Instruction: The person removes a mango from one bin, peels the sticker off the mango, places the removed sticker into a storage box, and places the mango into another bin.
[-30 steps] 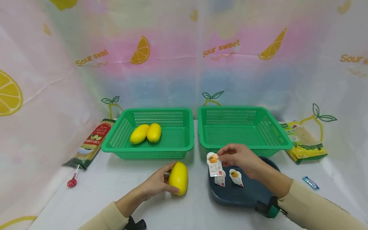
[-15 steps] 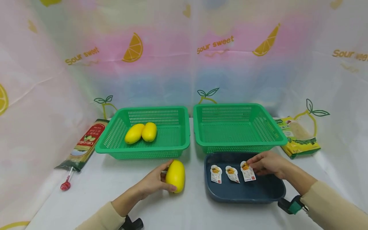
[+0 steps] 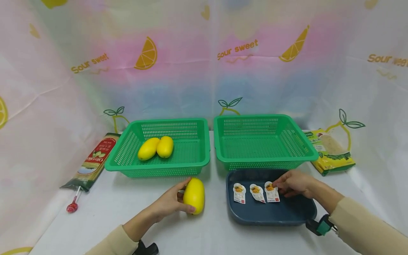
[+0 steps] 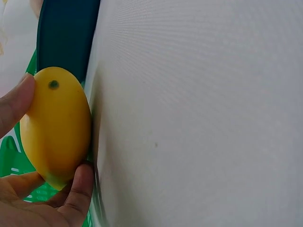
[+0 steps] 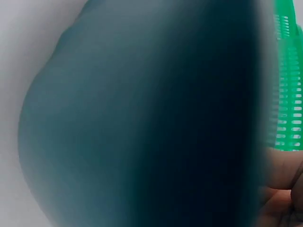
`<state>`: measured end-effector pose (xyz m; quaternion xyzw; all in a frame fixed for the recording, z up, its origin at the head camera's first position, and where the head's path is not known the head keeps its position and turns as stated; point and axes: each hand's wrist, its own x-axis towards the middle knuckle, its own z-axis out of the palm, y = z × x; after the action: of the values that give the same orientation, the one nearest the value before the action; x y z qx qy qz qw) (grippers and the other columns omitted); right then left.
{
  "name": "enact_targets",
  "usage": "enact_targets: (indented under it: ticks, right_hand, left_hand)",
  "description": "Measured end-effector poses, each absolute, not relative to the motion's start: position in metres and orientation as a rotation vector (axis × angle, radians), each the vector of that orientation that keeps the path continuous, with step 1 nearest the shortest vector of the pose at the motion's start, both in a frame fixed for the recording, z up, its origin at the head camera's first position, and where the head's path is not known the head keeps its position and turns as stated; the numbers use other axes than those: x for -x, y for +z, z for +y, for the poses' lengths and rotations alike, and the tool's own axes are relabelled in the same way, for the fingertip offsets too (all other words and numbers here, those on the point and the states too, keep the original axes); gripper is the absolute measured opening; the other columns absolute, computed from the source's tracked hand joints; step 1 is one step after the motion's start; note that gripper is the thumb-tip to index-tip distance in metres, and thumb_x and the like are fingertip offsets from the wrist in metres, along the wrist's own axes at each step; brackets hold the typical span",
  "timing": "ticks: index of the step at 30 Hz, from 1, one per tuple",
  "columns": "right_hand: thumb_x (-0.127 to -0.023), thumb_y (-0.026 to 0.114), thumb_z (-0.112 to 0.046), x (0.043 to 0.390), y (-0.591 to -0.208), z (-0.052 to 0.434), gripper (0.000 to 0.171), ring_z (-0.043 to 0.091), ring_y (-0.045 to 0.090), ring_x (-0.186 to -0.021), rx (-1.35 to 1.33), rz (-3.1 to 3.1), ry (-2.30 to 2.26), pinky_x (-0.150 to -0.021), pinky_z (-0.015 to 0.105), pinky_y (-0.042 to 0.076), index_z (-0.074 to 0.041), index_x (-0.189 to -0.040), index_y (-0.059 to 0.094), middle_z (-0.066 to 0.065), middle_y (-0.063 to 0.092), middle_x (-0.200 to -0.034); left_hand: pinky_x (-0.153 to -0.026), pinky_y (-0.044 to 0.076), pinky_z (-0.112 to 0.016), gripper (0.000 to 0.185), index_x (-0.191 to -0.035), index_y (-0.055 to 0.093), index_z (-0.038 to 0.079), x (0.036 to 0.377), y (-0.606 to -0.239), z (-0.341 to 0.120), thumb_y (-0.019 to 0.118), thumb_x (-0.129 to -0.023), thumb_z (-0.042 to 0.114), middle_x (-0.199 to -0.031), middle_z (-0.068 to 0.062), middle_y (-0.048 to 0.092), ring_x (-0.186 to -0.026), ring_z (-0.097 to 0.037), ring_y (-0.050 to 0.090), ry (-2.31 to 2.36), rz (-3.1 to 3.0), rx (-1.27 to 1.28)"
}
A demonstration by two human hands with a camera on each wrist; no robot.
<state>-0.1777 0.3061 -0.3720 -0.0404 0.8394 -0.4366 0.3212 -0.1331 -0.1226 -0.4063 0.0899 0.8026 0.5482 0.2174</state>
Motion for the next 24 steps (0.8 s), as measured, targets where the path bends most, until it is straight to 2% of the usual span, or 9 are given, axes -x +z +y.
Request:
enact_targets:
  ticks: [6,13,24]
  right_hand:
    - [-0.100,0.050,-0.008,0.177,-0.371,0.302,0.035,0.022,0.060,-0.101,0.147,2.278,-1.027,-0.083,0.040,0.057,0.015,-0.125,0.058,0.030,0.059,-0.128]
    - [-0.100,0.050,-0.007,0.177,-0.369,0.296,0.035,0.030,0.060,-0.108,0.154,2.305,-0.920,-0.082,0.041,0.057,0.014,-0.127,0.056,0.032,0.056,-0.129]
    - [-0.099,0.051,-0.006,0.176,-0.372,0.292,0.038,0.022,0.052,-0.093,0.118,2.318,-0.896,-0.074,0.036,0.055,0.015,-0.130,0.053,0.022,0.059,-0.118]
  left_hand:
    - [-0.102,0.046,-0.050,0.105,-0.157,0.021,0.006,0.133,-0.406,-0.123,0.086,-0.074,0.012,-0.154,-0.018,0.036,-0.124,-0.033,0.049,1.527,2.216,-0.249]
    - [-0.102,0.046,-0.050,0.106,-0.157,0.021,0.006,0.133,-0.406,-0.123,0.086,-0.074,0.013,-0.154,-0.018,0.037,-0.124,-0.033,0.050,1.533,2.215,-0.245]
    - [-0.101,0.047,-0.049,0.106,-0.157,0.021,0.007,0.133,-0.407,-0.123,0.087,-0.074,0.014,-0.153,-0.018,0.038,-0.122,-0.032,0.051,1.534,2.221,-0.244]
